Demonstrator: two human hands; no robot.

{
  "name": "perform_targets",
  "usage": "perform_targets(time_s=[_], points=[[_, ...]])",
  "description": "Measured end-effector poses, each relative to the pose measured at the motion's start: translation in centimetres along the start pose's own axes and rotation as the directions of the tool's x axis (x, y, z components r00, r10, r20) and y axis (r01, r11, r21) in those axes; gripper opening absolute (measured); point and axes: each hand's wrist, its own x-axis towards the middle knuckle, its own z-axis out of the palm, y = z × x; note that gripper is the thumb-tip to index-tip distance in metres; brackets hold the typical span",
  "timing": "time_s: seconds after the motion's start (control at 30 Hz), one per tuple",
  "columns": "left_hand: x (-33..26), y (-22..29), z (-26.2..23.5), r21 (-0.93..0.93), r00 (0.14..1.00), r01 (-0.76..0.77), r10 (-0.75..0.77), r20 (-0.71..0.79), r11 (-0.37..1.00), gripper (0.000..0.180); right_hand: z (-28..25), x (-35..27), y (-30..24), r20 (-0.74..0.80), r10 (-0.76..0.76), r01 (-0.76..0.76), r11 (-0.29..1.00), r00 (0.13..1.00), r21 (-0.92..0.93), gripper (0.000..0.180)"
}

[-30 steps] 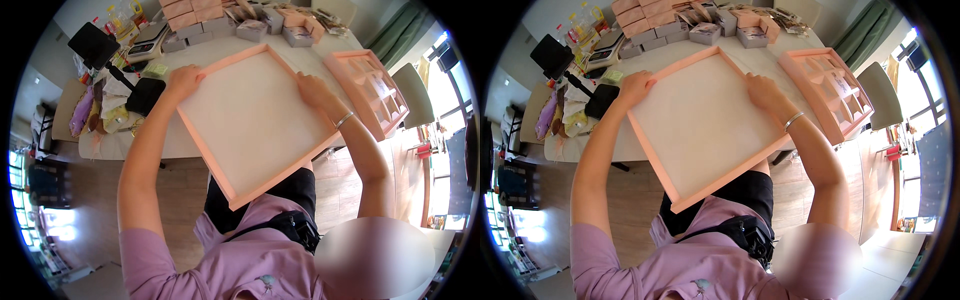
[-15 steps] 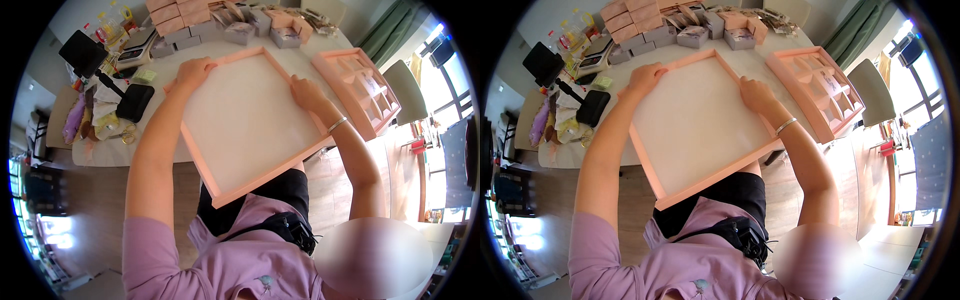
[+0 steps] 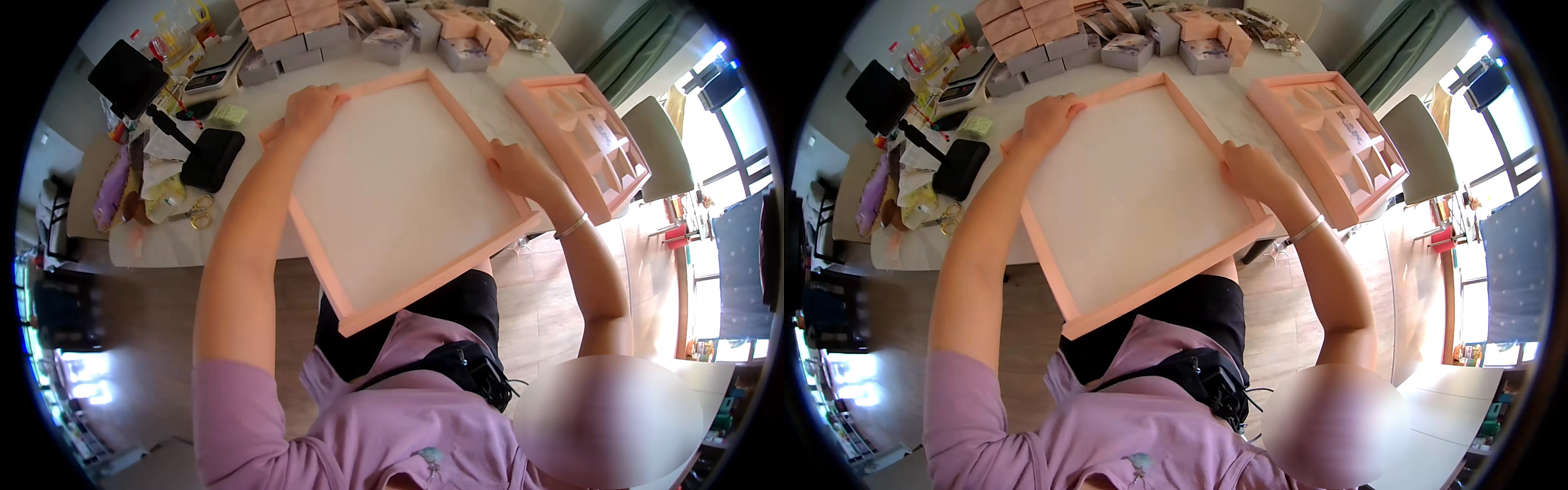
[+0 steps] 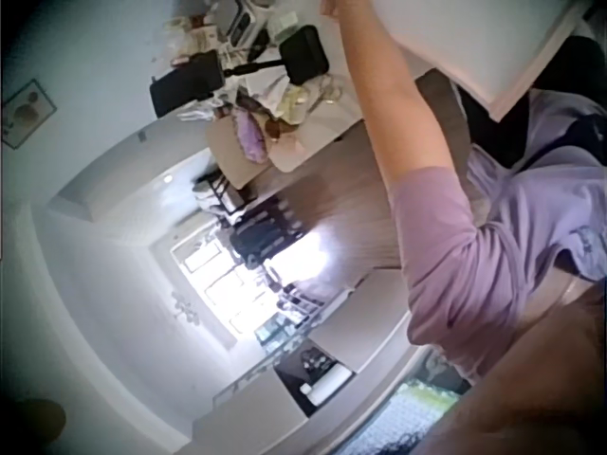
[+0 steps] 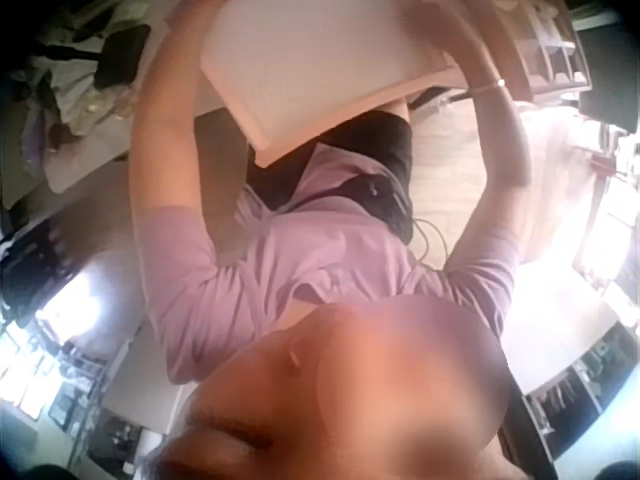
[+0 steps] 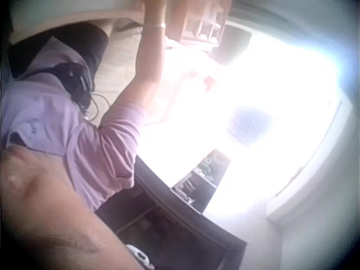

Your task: The person assembles a pink cardboard box by folding the side flaps and securing them with adhesive strips. They then place a decorative pink insert with geometric compartments into the assembled box frame. The task is performed by hand on a table surface.

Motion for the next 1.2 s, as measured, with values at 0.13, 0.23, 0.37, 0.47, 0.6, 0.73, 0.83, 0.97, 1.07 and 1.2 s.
perform_targets(time_s=[0.13,0.23,0.37,0.47,0.6,0.73,0.83,0.97,1.07,1.2], points=[[0.6,-0.1,0.3,0.062,0.999,-0.005,0.003,0.04,0.998,0.024,0.4,-0.5,-0.1,0.003,0.056,-0.056,0.998,0.998,0.005,0.018],[0.3,0.6,-0.1,0.203,1.0,-0.017,0.019,-0.005,0.979,0.02,-0.2,-0.7,-1.1,-0.012,0.046,-0.046,0.999,0.999,0.024,0.018],[-0.4,4.0,-0.1,0.29,0.997,-0.028,0.049,-0.066,0.957,0.022,-0.2,-0.4,-1.3,0.01,0.062,-0.062,0.998,0.998,0.005,0.02],[-3.4,11.9,-4.5,-0.467,0.967,-0.055,0.165,0.196,0.882,0.024,-0.1,-0.7,-0.4,0.011,0.113,-0.112,0.994,0.994,-0.011,0.021],[-10.2,20.2,-9.8,-0.619,0.812,-0.106,0.427,0.397,0.778,0.036,0.1,-0.6,0.3,-0.013,0.106,-0.106,0.994,0.994,-0.037,0.02],[-12.4,21.8,-8.4,-0.742,0.789,0.044,0.432,0.437,0.669,0.037,0.3,-0.6,0.3,-0.069,0.055,-0.059,0.996,0.996,-0.063,0.02],[-12.4,21.7,-7.6,-0.778,0.828,0.164,0.344,0.443,0.606,0.033,0.5,-0.7,1.2,-0.088,0.039,-0.044,0.997,0.995,-0.058,0.022],[-11.9,21.0,-8.7,-0.643,0.817,0.116,0.295,0.494,0.757,0.026,0.0,-1.2,1.5,-0.079,0.081,-0.081,0.997,0.994,0.011,0.024],[-12.7,20.7,-7.6,-0.615,0.872,0.001,0.301,0.386,0.788,0.024,0.2,-1.1,1.8,-0.088,0.07,-0.071,0.997,0.994,-0.005,0.024],[-11.7,20.9,-8.0,-0.557,0.815,-0.005,0.327,0.479,0.83,0.026,0.1,-1.4,1.4,-0.105,0.103,-0.098,0.994,0.989,0.05,0.023]])
